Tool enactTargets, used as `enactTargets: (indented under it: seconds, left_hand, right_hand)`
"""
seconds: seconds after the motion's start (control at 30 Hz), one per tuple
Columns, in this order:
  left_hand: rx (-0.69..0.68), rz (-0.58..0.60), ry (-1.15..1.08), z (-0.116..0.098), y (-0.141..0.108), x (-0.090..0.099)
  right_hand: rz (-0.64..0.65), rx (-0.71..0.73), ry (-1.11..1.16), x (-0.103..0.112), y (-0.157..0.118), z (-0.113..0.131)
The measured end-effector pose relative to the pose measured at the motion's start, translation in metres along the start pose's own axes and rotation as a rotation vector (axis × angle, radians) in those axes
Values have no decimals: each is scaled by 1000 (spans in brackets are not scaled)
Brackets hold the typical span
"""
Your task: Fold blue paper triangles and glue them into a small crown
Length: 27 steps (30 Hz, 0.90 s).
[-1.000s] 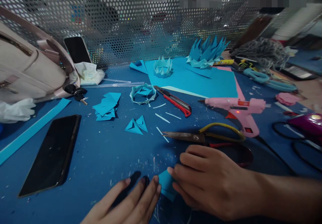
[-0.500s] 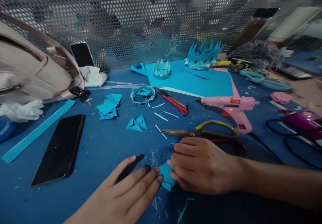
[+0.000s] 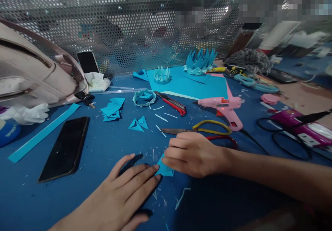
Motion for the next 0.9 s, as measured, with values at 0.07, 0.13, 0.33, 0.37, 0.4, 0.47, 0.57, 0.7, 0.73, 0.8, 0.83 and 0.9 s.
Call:
enactTargets:
  seconds: [0.07, 0.13, 0.33, 0.37, 0.4, 0.47, 0.57, 0.7, 0.73, 0.8, 0.83, 0.9]
  left_hand:
    - [17, 0, -48, 2, 0, 1]
    - [47, -17, -103, 5, 1, 3]
    - [167, -60, -244, 15, 1, 4]
    - [167, -57, -253, 15, 0, 4]
    - [162, -47, -256, 15, -1, 2]
    - [153, -28, -244, 14, -2, 0]
    - [150, -32, -210, 14, -4, -1]
    - [136, -46, -173, 13, -3, -1]
    - [112, -42, -151, 11, -2, -1]
    - [64, -31, -100, 8, -2, -2]
    - [45, -28, -81, 6, -1, -2]
    - [25, -23, -64, 5, -1, -2]
  right_hand:
    - [69, -37, 35, -9, 1, -6]
    - [80, -91, 114, -12, 0, -13]
    - [7, -55, 267, -3, -1, -6]
    - [8, -31, 236, -2, -1, -3]
    - [7, -12, 204, 0, -1, 0]
    - [4, 14, 157, 2, -2, 3]
    - [1, 21, 136, 3, -4, 2]
    - [46, -4, 140, -2, -3, -5]
    - [76, -17, 157, -5, -3, -7]
    - [144, -64, 230, -14, -2, -12]
    - [174, -99, 277, -18, -2, -15]
    - [221, -180, 382, -25, -1, -21]
Point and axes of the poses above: each hand's wrist, its own y-axis towards the middle knuckle, its own x-axis out of the back of the hand, z = x × y, the point moved 10 cm from there along y, towards the middle knuckle
